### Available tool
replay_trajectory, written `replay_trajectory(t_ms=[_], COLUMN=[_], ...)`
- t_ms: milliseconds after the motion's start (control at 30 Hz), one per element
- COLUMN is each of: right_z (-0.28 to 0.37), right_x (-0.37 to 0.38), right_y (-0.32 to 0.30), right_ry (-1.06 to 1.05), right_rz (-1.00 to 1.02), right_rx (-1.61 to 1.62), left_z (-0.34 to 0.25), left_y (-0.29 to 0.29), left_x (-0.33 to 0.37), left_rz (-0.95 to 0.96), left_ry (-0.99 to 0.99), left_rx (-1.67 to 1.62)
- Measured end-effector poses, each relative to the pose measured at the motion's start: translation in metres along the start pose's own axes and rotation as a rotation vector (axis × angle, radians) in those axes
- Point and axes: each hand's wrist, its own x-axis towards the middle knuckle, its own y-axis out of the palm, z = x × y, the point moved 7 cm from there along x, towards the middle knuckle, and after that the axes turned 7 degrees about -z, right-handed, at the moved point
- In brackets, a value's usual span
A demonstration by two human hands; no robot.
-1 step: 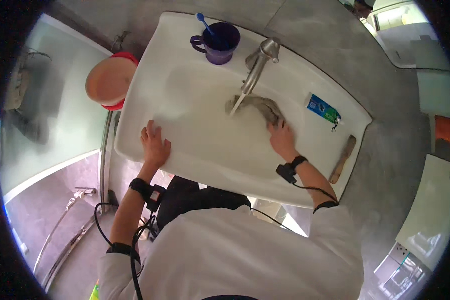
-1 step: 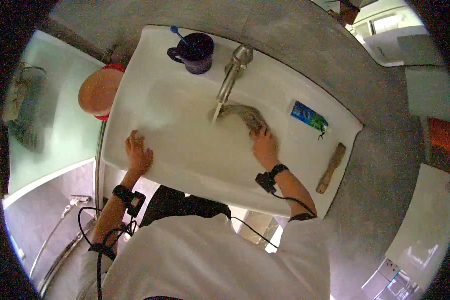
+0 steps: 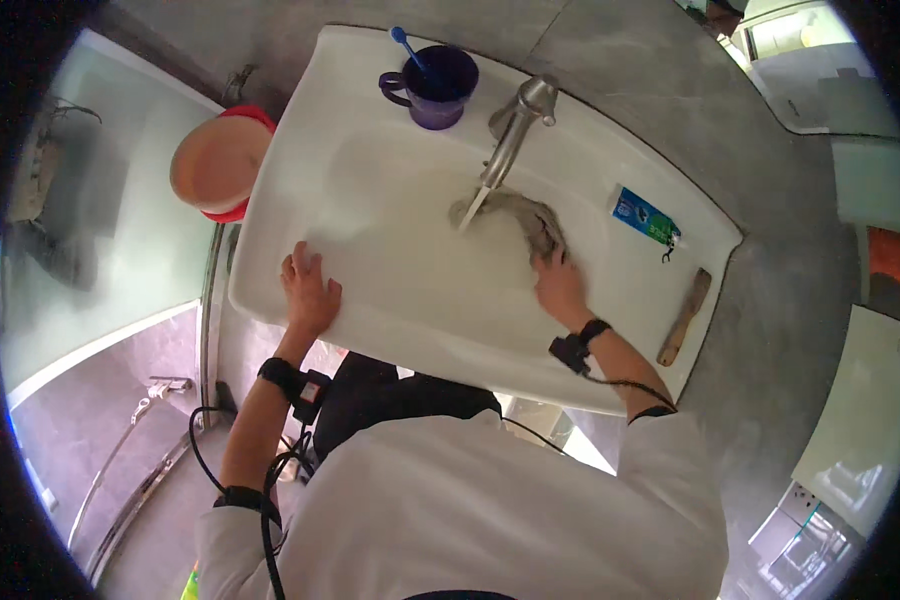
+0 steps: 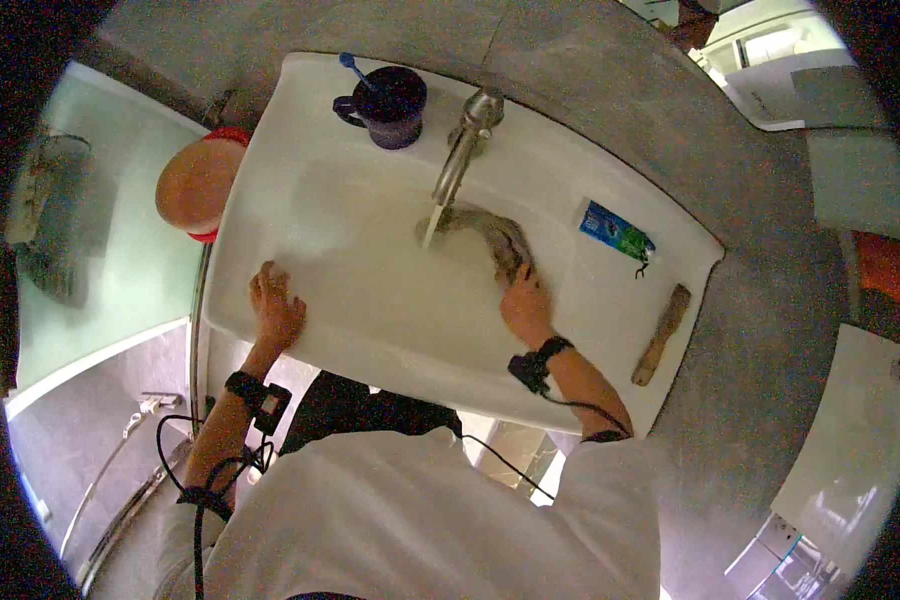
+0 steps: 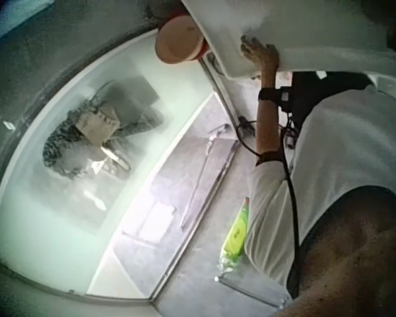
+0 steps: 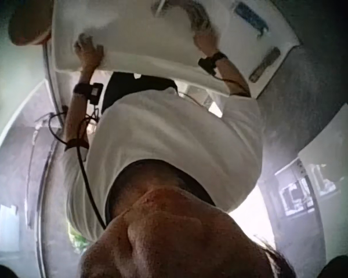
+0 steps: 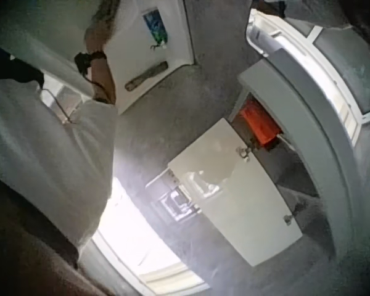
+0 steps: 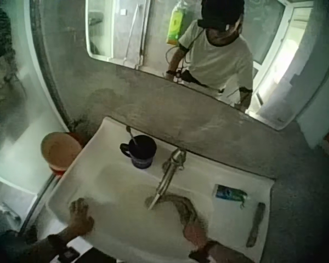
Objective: Wiping various surfaces with a wet rag, including a bathroom sink, a door, a cabinet, and a bed frame.
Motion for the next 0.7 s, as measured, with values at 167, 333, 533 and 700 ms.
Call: replay_trajectory(t_ms=[167,333,533,700], right_z=[0.081,0.146,0.274,0.342], right_x=[-0.061,-0.048,-0.016,-0.027], right_y=[-0.022,-0.030,-0.075,-0.111], right_ry=[-0.147,-0.208,-0.470,-0.622], right_rz=[0.066,0.271,0.127,-0.193], right_rx=[0.223,0.736,1.040,1.071], left_z=[0.009,0.007,0.012,0.044], left_y=[-0.005,0.001,0.003,0.012], left_x=[-0.006,-0.006,-0.011,-0.005], left_rz=[-0.021,0.019,0.001,-0.015], left_ry=[-0.031,-0.003,0.008,0.134], left_rx=[0.044,0.037,0.081,-0.095])
